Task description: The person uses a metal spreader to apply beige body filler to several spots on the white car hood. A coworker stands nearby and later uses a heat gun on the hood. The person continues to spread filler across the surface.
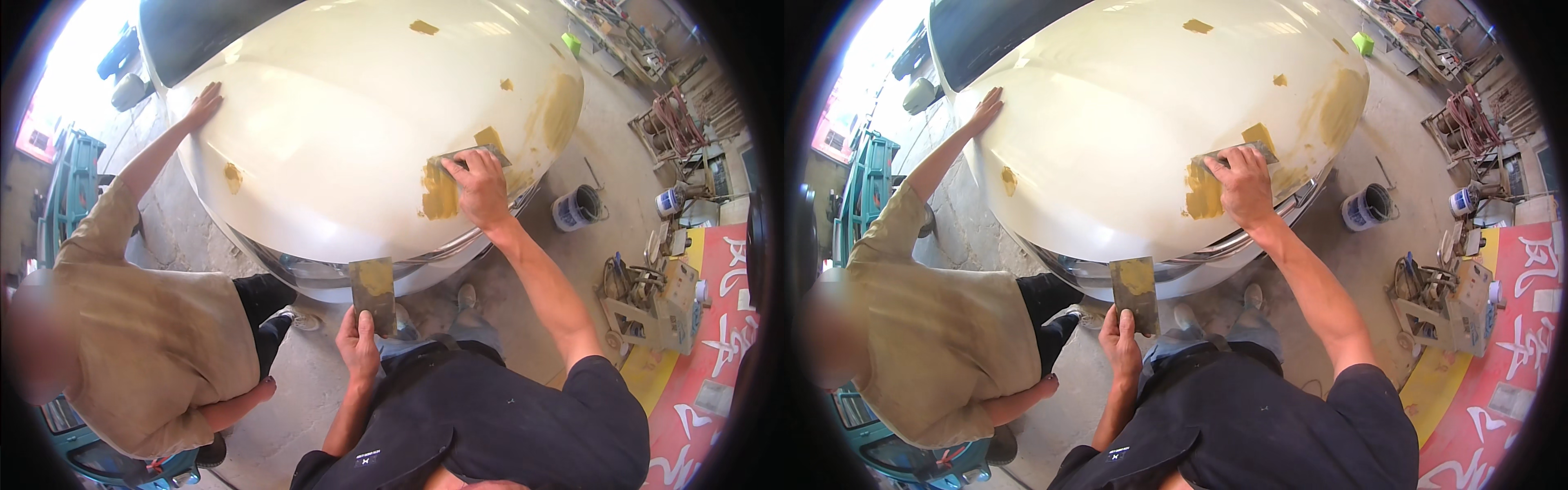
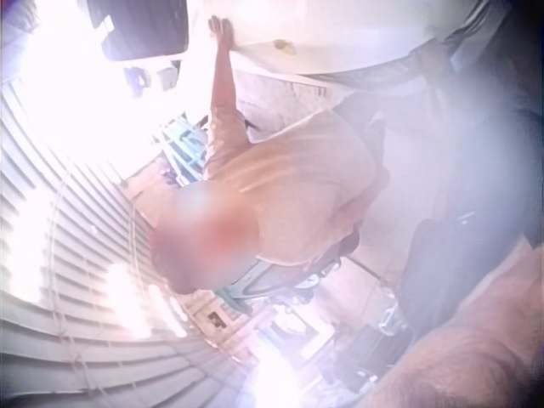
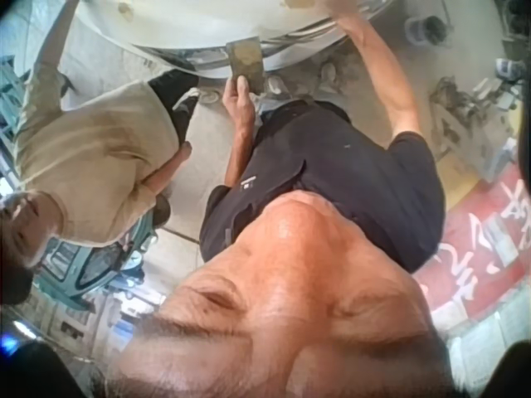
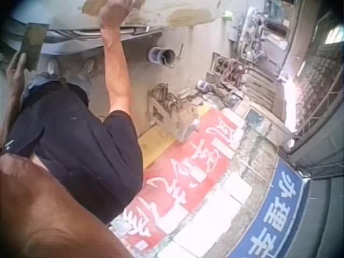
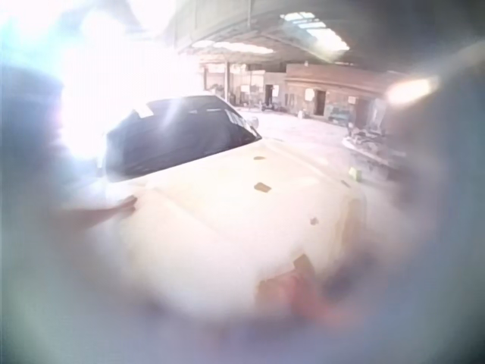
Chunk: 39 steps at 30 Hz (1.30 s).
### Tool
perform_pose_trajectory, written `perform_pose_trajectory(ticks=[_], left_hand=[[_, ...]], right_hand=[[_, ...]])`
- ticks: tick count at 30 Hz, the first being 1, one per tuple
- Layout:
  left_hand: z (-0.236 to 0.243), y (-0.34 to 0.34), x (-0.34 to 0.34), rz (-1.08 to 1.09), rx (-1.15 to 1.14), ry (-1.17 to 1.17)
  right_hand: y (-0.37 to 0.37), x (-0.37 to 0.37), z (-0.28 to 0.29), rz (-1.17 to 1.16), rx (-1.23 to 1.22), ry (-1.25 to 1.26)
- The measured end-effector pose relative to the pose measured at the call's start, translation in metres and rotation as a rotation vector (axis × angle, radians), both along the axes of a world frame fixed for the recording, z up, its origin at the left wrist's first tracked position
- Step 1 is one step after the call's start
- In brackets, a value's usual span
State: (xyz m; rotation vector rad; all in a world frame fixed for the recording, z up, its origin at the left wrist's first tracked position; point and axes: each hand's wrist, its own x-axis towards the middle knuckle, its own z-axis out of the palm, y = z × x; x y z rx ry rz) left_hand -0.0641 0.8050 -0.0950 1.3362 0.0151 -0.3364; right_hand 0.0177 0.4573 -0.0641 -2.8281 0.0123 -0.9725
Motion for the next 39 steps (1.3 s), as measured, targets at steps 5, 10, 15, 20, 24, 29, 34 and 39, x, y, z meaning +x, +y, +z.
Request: perform_pose_trajectory(ticks=[5, 10, 15, 20, 24, 29, 34, 39], left_hand=[[0.002, 0.0, 0.002, 0.002, 0.01, 0.01], [0.001, -0.004, 0.003, -0.025, 0.018, 0.01], [0.003, -0.008, 0.005, -0.03, 0.016, 0.011], [0.006, -0.009, 0.007, -0.021, 0.0, 0.004], [-0.011, 0.0, 0.003, -0.022, 0.003, -0.01], [-0.012, 0.002, -0.001, -0.02, 0.011, -0.004], [-0.016, 0.005, -0.002, -0.002, 0.044, 0.016], [-0.004, -0.004, 0.001, -0.036, -0.007, 0.009]], right_hand=[[0.007, 0.001, -0.007, -0.021, 0.031, 0.021], [0.017, -0.014, -0.02, 0.001, 0.022, 0.024], [0.036, -0.038, -0.029, 0.011, 0.023, 0.038], [0.027, -0.045, -0.013, 0.021, 0.047, 0.05], [0.007, -0.01, 0.005, -0.033, 0.017, -0.009], [0.001, 0.009, -0.004, -0.022, 0.071, 0.072], [0.031, -0.018, -0.014, 0.004, 0.065, 0.093], [0.048, -0.045, -0.018, -0.013, 0.105, 0.146]])
